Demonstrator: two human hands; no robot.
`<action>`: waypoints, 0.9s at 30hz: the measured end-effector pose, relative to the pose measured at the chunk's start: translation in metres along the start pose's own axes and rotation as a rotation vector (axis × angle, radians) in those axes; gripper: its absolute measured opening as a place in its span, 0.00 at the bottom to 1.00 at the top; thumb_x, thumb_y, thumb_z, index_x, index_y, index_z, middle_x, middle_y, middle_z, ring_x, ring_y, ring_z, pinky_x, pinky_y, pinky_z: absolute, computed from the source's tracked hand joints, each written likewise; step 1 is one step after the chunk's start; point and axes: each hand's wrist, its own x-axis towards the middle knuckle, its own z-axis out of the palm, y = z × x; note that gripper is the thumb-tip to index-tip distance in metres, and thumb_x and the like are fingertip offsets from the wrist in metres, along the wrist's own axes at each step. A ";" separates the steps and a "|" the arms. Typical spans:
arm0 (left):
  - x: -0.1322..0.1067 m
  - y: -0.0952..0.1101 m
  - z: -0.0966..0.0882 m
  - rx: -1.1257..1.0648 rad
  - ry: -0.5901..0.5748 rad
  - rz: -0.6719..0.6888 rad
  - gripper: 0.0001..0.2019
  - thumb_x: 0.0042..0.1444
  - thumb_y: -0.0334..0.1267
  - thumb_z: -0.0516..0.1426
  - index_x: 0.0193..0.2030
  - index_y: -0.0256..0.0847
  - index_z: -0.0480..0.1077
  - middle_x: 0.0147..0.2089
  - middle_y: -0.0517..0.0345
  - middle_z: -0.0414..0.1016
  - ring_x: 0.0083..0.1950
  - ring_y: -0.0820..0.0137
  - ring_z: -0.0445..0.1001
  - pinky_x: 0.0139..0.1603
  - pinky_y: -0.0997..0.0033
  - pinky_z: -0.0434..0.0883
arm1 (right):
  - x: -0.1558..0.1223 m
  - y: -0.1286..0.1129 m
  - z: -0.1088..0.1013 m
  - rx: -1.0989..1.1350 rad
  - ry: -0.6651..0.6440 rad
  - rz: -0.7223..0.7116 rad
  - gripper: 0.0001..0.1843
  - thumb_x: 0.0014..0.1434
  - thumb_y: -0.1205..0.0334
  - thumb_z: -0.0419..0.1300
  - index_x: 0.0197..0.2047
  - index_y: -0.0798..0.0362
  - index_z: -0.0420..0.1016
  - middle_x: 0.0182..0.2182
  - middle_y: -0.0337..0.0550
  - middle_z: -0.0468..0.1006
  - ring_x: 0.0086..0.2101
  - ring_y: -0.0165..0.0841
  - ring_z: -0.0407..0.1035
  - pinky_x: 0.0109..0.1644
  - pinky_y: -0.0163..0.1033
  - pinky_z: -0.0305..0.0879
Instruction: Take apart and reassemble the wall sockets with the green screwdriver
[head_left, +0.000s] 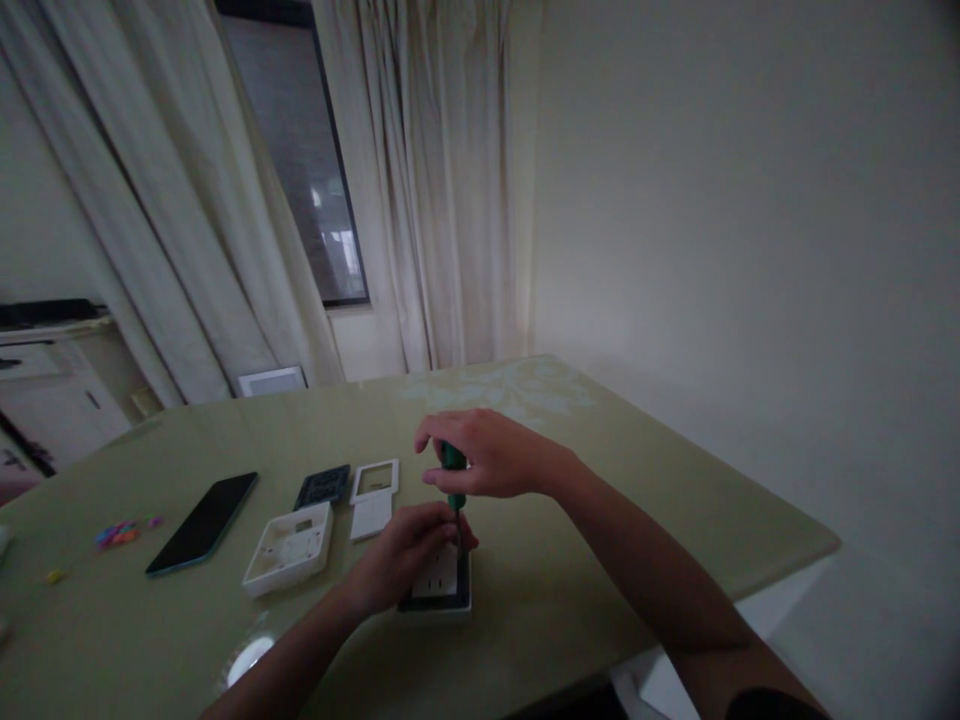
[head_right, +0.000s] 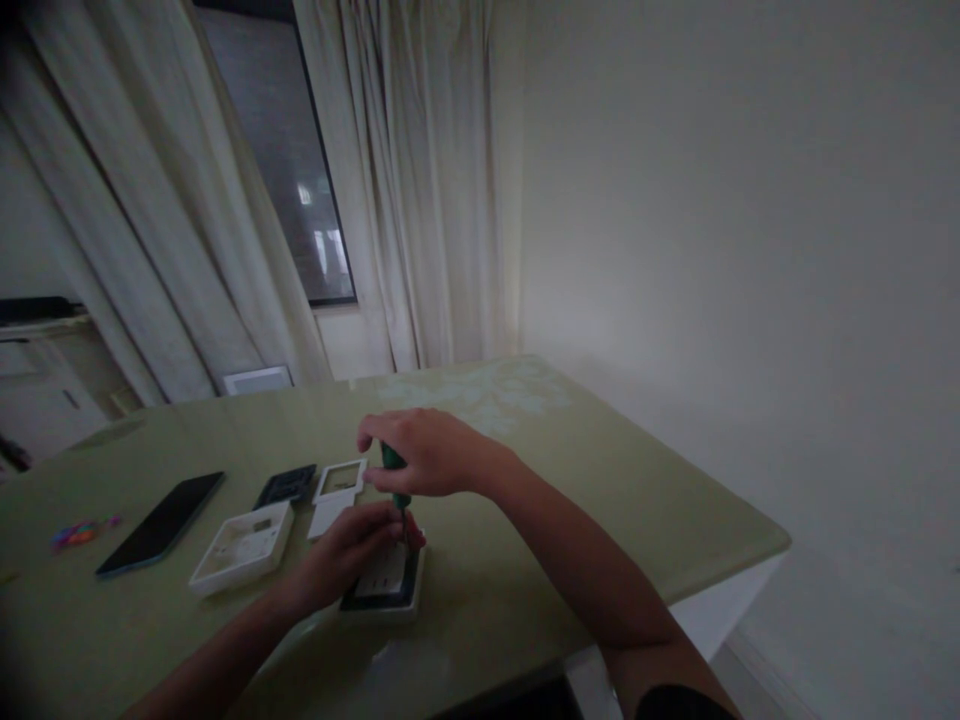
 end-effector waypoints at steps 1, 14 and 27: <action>0.001 -0.002 0.000 -0.002 0.016 -0.013 0.21 0.72 0.56 0.58 0.43 0.40 0.82 0.43 0.51 0.88 0.45 0.59 0.85 0.48 0.63 0.78 | 0.000 0.001 0.000 0.002 0.000 0.008 0.15 0.65 0.58 0.69 0.52 0.53 0.76 0.41 0.42 0.82 0.37 0.32 0.70 0.44 0.37 0.61; 0.000 -0.005 -0.004 -0.117 0.142 -0.041 0.15 0.60 0.50 0.70 0.36 0.39 0.83 0.40 0.49 0.88 0.42 0.57 0.86 0.44 0.64 0.80 | -0.001 -0.008 -0.002 0.024 -0.012 -0.016 0.14 0.65 0.54 0.69 0.49 0.53 0.76 0.40 0.42 0.81 0.36 0.32 0.70 0.42 0.36 0.59; 0.003 -0.007 -0.002 -0.128 0.250 -0.038 0.17 0.47 0.49 0.77 0.34 0.39 0.83 0.33 0.53 0.87 0.37 0.60 0.84 0.38 0.68 0.77 | -0.004 -0.016 -0.006 0.021 -0.037 -0.001 0.10 0.64 0.57 0.69 0.44 0.52 0.76 0.37 0.39 0.80 0.35 0.30 0.69 0.39 0.35 0.56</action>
